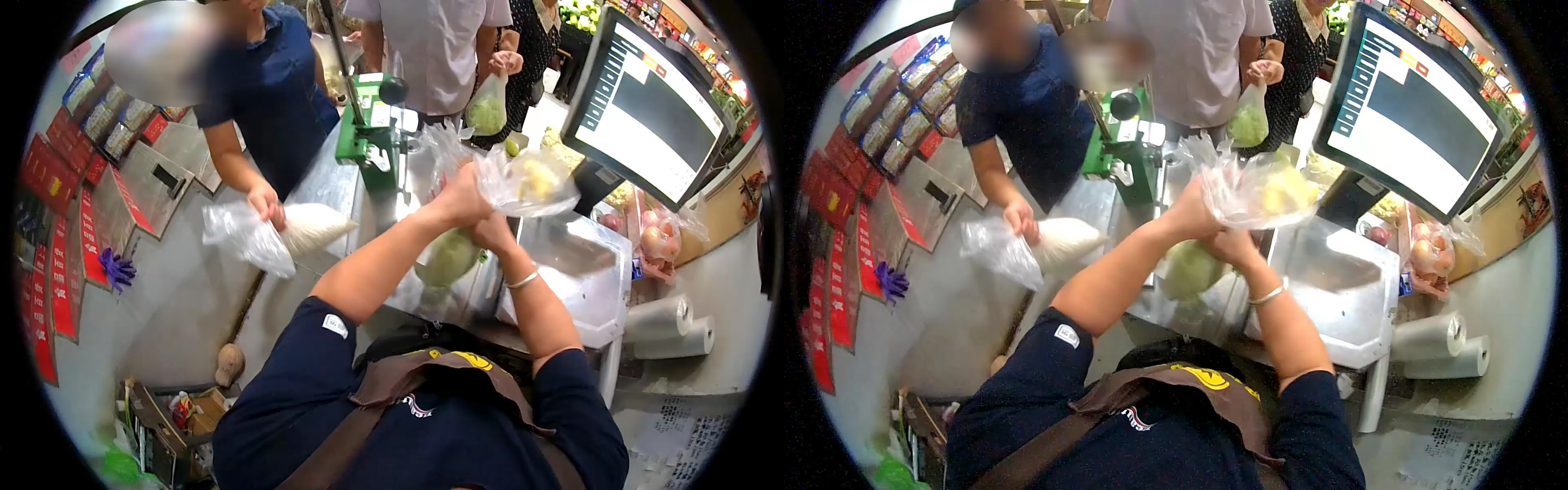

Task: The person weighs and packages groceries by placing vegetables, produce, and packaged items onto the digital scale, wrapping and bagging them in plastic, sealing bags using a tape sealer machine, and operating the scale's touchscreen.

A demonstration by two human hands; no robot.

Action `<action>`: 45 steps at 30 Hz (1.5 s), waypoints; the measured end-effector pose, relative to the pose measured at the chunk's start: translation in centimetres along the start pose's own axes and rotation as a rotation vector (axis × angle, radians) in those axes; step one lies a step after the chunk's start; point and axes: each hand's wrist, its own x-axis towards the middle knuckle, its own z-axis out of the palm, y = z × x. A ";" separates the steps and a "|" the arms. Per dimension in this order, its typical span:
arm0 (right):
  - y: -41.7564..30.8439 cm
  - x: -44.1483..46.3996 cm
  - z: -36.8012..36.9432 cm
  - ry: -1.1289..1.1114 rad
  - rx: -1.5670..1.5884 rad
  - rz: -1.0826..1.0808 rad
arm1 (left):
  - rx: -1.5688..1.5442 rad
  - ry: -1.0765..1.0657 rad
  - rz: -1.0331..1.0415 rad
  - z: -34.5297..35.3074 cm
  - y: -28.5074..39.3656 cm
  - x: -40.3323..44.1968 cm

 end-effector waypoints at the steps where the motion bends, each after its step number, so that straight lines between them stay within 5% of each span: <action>1: 0.4 1.2 3.2 0.073 -0.433 -0.109 | -0.104 -0.072 -0.164 -1.4 -1.5 -0.4; 4: 4.1 5.6 12.8 0.377 0.308 -0.082 | 0.415 0.188 -0.006 -4.3 -6.1 -2.2; 7: -4.0 9.7 11.3 0.388 0.533 0.105 | 0.675 0.308 -0.093 -9.2 -8.0 -2.4; 9: -4.6 12.6 11.6 0.005 -0.278 0.237 | 0.415 0.438 -0.195 -12.3 -8.7 -2.3; 11: -4.2 14.3 14.7 0.193 -0.195 0.300 | 0.551 0.579 -0.204 -14.7 -12.2 -2.9; 14: -2.8 14.3 17.3 0.220 0.231 0.097 | -0.467 0.840 -0.535 -16.1 -13.0 -3.9; 16: -1.3 12.7 15.7 0.201 0.174 -0.057 | -0.423 0.876 -0.453 -15.7 -14.7 -4.6; 18: -4.7 12.1 8.8 0.194 0.212 0.251 | -0.312 0.900 -0.317 -14.9 -16.1 -4.8; 19: -6.5 12.9 5.1 0.224 0.397 0.610 | -0.330 0.876 -0.318 -15.0 -16.3 -4.8; 20: -5.3 14.3 1.4 0.034 0.906 0.536 | -0.350 0.850 -0.322 -15.1 -16.2 -4.8; 22: -8.7 17.6 -2.8 -0.109 1.282 0.538 | -0.377 0.814 -0.352 -15.0 -16.0 -5.0; 25: -14.5 20.9 -2.3 -0.297 1.240 0.796 | -0.370 0.821 -0.382 -15.3 -16.0 -5.0; 29: -12.8 15.6 -2.4 -0.318 1.088 0.670 | -0.193 0.847 -0.301 -14.6 -15.4 -4.6; 30: -12.7 13.3 -1.9 -0.478 0.884 0.522 | -0.083 0.830 -0.342 -14.8 -17.4 -4.8; 35: -9.5 -1.7 8.7 -0.501 0.478 0.573 | -0.239 0.658 -0.403 -15.9 -15.1 -5.8; 36: -9.6 -2.8 9.5 -0.489 0.682 0.741 | -0.221 0.599 -0.428 -16.2 -13.5 -5.8; 39: -10.2 -2.7 9.7 -0.361 0.506 0.564 | -0.196 0.352 -0.473 -17.8 -11.3 -5.9; 40: -9.8 -1.8 8.6 -0.589 0.472 0.573 | -0.114 0.324 -0.489 -18.1 -11.5 -5.9; 43: -6.5 2.4 4.8 -0.810 0.797 0.292 | 0.070 0.303 -0.451 -18.2 -11.9 -5.7; 45: -1.5 6.4 3.7 -0.381 0.572 0.371 | 0.180 0.325 -0.427 -17.9 -12.0 -5.5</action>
